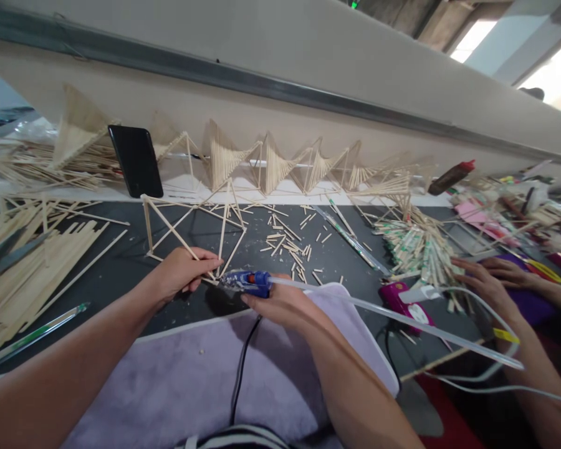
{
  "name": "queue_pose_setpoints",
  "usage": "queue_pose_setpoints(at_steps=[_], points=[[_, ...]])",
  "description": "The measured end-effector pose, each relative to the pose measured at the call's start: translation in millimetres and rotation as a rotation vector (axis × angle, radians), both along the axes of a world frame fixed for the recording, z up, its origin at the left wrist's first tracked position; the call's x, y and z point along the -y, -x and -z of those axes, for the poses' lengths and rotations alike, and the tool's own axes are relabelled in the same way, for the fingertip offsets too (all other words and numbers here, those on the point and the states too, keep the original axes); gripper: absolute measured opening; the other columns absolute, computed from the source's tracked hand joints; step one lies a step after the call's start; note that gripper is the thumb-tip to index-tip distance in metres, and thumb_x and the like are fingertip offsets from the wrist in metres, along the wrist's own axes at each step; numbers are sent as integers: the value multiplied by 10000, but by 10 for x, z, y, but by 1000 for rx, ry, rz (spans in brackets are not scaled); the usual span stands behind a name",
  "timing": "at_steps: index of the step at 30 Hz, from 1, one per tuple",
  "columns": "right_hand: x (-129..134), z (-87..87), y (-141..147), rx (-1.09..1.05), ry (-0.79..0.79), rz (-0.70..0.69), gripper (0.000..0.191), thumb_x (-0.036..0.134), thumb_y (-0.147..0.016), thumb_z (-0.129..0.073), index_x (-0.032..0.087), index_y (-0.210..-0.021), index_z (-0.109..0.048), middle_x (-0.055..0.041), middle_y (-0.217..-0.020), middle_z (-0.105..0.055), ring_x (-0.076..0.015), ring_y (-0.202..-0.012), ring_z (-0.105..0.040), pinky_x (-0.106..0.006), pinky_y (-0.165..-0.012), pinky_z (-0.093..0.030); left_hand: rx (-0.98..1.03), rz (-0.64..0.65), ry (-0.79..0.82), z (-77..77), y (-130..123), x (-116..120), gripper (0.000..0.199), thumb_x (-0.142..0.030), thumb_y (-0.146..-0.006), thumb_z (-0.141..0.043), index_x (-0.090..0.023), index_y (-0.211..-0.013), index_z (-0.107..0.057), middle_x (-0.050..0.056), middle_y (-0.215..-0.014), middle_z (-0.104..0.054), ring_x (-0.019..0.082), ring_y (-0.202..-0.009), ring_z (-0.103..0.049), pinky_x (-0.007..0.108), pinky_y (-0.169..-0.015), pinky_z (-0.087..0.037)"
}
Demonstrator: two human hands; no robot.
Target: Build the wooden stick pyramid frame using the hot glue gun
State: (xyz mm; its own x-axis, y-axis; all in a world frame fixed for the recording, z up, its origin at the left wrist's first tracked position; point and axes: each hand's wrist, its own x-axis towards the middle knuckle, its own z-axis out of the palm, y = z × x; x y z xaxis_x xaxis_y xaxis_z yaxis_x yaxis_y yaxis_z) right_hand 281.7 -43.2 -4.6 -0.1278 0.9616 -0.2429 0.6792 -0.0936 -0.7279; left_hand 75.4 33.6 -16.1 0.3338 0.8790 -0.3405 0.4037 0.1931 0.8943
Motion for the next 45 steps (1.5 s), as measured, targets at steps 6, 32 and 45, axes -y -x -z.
queue_pose_setpoints(at_steps=[6,32,45], points=[[-59,35,-53,-111,117,111,267,400,-696,-621,173,-829,-664,9,-644,-644,-101,-493,-511,-198,-468,-389,20,-22,-14,28,53,-64,357,-443,-697,-596,-121,-844,-645,-40,-382,-474,62,-280,-345,176,-309,-208],[-608,73,-100,-300,308,316,378,533,-820,-473,160,-770,-504,-42,-650,-629,-124,-502,-597,-279,-503,-526,97,-38,-42,-5,198,-140,290,-379,-673,-603,-109,-777,-617,-34,-468,-517,57,-296,-413,166,-303,-237],[-249,-65,433,-49,-139,97,201,325,-821,-475,192,-933,-576,-34,-792,-632,-139,-657,-607,-260,-607,-466,170,-47,5,-140,244,-158,412,-475,-623,-653,-110,-806,-606,-21,-527,-558,48,-318,-421,160,-299,-254]])
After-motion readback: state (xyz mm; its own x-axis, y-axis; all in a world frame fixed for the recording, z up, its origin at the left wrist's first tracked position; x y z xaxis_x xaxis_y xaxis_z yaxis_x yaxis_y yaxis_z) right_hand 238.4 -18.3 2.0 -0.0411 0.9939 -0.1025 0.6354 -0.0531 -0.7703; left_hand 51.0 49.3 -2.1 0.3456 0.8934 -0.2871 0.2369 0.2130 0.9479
